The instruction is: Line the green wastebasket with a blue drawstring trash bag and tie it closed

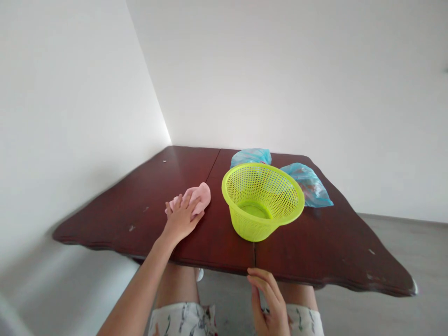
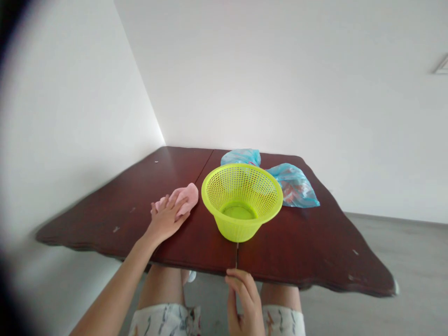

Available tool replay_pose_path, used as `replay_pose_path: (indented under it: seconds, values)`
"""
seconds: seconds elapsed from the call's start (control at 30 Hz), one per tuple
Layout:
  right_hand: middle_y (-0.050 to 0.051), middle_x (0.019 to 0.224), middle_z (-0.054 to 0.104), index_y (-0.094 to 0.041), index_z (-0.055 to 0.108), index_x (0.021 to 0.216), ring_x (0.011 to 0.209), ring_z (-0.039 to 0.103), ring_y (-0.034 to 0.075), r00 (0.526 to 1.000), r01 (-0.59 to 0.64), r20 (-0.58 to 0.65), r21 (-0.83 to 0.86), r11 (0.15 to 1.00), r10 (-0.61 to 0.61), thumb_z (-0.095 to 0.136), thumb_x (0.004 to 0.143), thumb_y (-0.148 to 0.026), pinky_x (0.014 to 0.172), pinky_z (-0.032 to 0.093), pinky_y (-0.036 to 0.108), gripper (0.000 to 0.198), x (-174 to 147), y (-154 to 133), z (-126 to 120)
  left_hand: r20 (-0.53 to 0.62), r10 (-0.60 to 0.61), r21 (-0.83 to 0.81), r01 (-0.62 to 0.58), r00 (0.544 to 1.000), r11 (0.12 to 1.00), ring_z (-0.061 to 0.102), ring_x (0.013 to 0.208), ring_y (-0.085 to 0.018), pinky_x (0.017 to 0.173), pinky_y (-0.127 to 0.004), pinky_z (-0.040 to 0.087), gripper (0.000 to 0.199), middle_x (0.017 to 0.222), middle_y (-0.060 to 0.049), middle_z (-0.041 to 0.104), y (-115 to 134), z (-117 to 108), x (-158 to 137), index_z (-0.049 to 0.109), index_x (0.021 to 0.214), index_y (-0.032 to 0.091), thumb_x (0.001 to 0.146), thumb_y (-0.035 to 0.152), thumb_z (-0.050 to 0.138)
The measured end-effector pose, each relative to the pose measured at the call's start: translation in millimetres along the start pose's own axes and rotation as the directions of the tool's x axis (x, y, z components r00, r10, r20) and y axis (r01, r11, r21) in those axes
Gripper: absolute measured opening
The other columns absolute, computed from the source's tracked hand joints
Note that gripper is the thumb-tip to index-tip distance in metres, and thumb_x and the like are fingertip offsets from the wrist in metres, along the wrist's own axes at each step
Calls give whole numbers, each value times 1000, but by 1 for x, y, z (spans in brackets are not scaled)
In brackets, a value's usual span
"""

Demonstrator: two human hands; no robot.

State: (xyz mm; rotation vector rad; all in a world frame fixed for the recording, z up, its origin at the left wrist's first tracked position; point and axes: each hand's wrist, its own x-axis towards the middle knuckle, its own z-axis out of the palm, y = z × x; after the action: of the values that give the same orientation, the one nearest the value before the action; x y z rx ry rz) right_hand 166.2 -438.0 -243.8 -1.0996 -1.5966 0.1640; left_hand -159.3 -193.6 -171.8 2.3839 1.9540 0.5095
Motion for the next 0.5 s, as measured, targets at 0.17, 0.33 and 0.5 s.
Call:
replay_pose_path:
  seconds: [0.17,0.33,0.5]
  values:
    - [11,120,84,-28,81,125,109,83,29,985,32,-162,-171,985,-60,65,105,-4,90,70,43,35,26,39,-60,-48,-46,42,48,998,998,0,186,-55,138,-93,0,65,203,-4,11,-14,20,2,45,187,42,125,58,34]
    - [15,131,82,-26,76,125,124,77,35,973,-182,-205,-428,885,101,62,114,-33,111,63,57,19,79,105,-105,-93,-64,74,71,994,995,8,187,-50,143,-85,7,61,202,-10,16,-33,25,27,56,183,34,124,40,39]
    - [29,172,62,-10,65,162,160,61,49,920,-371,-195,-712,596,340,40,117,-56,135,45,73,69,80,154,-92,-102,110,53,-105,989,993,23,186,-42,148,-77,6,65,196,-10,38,-28,18,35,62,178,31,119,23,37]
